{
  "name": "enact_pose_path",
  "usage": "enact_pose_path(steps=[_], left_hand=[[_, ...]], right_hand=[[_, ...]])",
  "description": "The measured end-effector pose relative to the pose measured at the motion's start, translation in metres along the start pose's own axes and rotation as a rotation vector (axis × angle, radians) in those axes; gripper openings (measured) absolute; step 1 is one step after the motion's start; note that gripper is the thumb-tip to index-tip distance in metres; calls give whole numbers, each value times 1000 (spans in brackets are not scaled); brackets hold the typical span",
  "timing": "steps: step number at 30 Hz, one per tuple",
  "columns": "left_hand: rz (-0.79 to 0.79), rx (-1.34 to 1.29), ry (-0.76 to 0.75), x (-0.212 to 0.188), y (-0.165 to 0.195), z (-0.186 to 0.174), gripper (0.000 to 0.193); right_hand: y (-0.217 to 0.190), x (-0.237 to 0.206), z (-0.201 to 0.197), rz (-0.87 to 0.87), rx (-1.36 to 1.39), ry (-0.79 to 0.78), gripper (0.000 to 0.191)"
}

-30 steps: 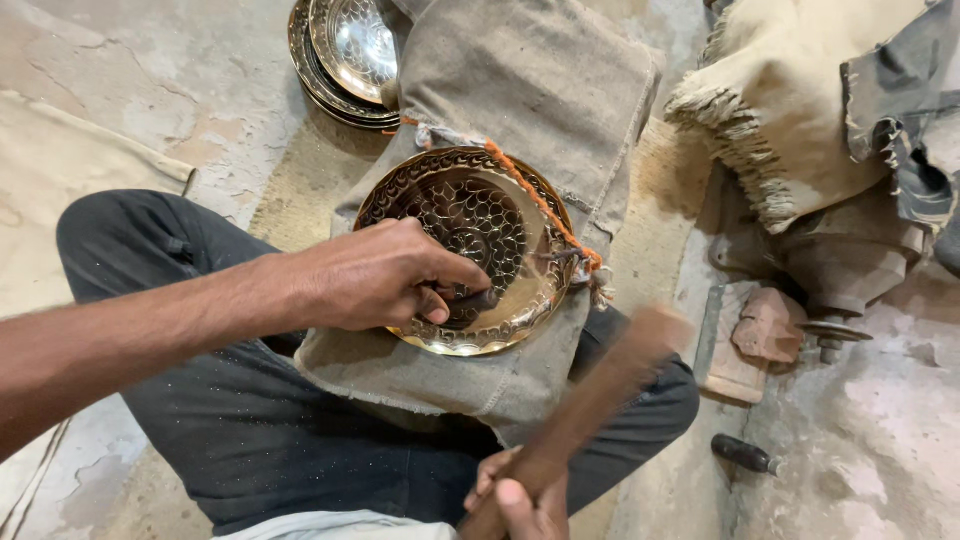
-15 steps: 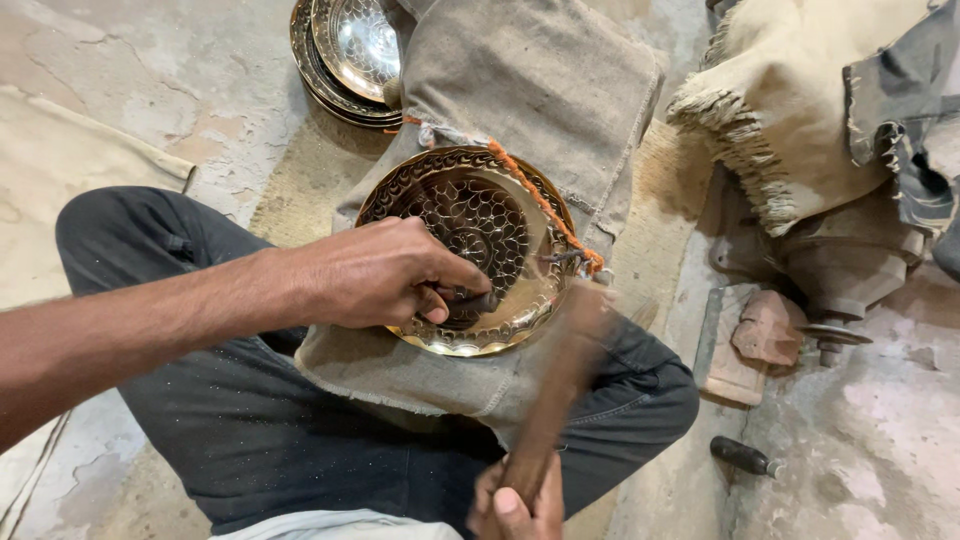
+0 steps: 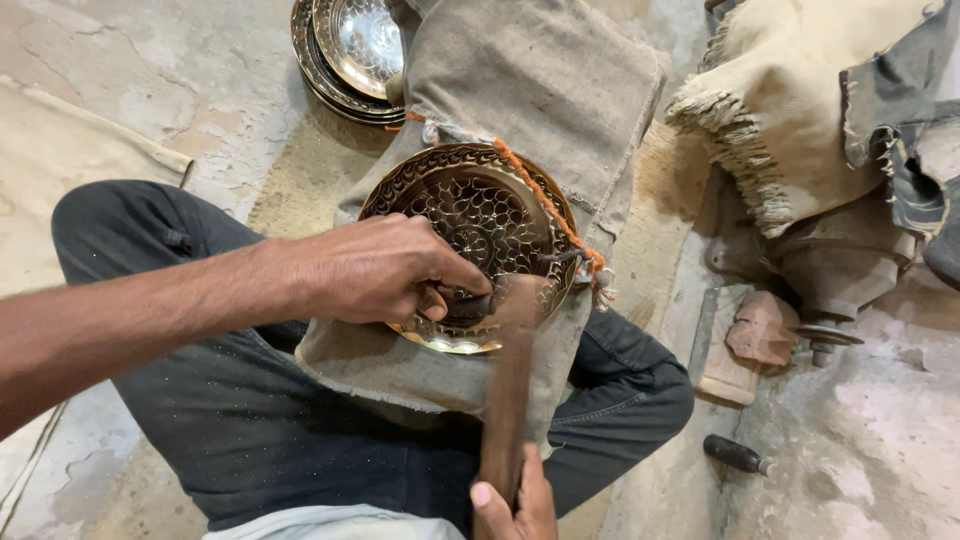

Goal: The person sits on the floor with a decorative brass plate resting on a sandbag on their lap. They hold a small punch against the plate's patterned surface and strike it with a wooden mallet, repositioning the punch across the design as they hammer.

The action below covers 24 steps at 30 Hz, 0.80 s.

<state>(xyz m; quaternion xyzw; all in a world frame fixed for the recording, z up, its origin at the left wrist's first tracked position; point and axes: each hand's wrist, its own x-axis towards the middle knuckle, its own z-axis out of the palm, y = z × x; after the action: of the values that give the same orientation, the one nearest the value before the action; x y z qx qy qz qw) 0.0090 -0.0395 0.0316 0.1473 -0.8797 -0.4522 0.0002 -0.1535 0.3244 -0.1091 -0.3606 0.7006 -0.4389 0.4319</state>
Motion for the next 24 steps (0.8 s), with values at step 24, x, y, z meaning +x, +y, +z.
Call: enact_pose_path(steps=[24], left_hand=[[-313,-401,382,-37,0,-3,44]], right_hand=[[-228,175,-16,-281,-467,260,49]])
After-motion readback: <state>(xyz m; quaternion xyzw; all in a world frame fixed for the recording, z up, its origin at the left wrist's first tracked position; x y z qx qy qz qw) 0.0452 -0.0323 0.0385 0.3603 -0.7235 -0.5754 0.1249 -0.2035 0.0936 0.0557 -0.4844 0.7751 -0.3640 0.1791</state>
